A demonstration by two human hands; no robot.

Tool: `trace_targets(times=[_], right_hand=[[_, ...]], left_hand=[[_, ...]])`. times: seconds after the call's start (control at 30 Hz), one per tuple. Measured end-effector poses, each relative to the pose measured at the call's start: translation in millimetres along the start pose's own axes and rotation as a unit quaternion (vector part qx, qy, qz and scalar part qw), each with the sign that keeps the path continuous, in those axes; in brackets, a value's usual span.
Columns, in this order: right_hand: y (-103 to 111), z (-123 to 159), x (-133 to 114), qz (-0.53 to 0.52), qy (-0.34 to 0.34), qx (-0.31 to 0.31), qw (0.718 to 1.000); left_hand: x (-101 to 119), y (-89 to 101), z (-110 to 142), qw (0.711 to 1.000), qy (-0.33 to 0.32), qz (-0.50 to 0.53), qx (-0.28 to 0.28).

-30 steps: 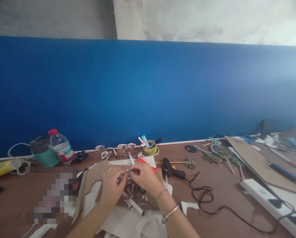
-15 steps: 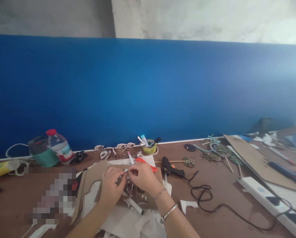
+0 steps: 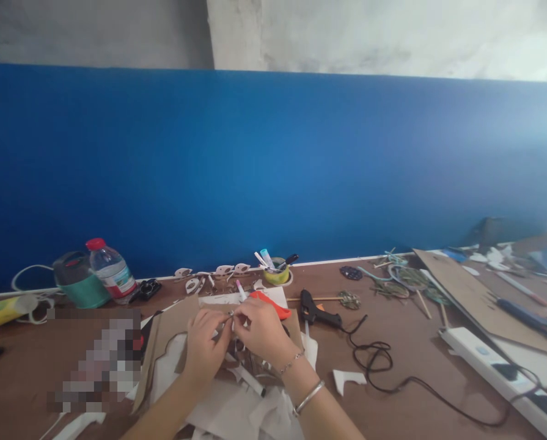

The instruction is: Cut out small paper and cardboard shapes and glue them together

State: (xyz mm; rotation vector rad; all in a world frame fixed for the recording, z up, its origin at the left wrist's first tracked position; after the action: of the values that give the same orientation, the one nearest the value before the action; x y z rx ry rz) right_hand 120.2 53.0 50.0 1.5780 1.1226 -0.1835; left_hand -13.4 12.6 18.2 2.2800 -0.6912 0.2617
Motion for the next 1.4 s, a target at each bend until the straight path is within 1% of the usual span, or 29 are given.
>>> trace_targets(times=[0.23,0.3,0.4,0.6,0.73,0.87,1.03,1.13,1.23,1.4], right_hand=[[2.6,0.2,-1.9,0.015,0.035,-0.009,0.999],[2.6,-0.1,-2.5,0.026,0.037,-0.011,0.999],[2.4,0.0,-4.0,0.047,0.031,-0.021,0.998],[2.8,0.7,-9.3,0.082,0.019,-0.03,0.996],[2.1,0.4,-11.5,0.106,0.005,-0.027,0.994],[1.6,0.9,-13.2,0.088,-0.01,-0.025,0.996],[3.1,2.6,-15.8,0.038,-0.008,-0.062,0.997],[3.2,2.1,-13.0,0.005,-0.006,-0.077,0.997],[2.1,0.7,-7.9,-0.007,-0.011,-0.078,0.997],[4.7,0.0,-5.3,0.028,-0.027,-0.052,0.998]], left_hand=[[1.6,1.4,-0.7,1.0,-0.004,-0.012,0.011],[2.1,0.9,-0.2,1.0,-0.006,-0.017,0.006],[2.8,0.6,1.0,1.0,-0.007,-0.023,-0.002],[3.3,0.7,1.8,1.0,0.015,-0.02,-0.005],[4.0,0.8,0.5,1.0,0.019,-0.012,0.005],[4.0,0.8,-0.4,1.0,0.021,-0.01,0.016],[2.0,0.7,1.2,0.999,0.042,-0.01,0.026],[0.5,-1.0,2.8,0.999,0.042,-0.011,0.027],[-1.1,-3.5,3.9,0.999,0.036,-0.003,0.021],[-0.8,-6.6,5.0,0.999,0.02,0.028,-0.029]])
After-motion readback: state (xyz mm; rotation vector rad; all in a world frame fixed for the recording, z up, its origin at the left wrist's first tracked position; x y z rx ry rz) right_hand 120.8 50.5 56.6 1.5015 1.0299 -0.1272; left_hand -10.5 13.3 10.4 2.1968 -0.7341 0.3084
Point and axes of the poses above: each hand's wrist, its own z-axis away from the middle knuckle, its own y-axis out of the back of the hand, x = y × z, the point moved 3 cm from there along -z, towards the middle knuckle, and after that the axes turned 4 degrees about -y, right-handed, at the moved point
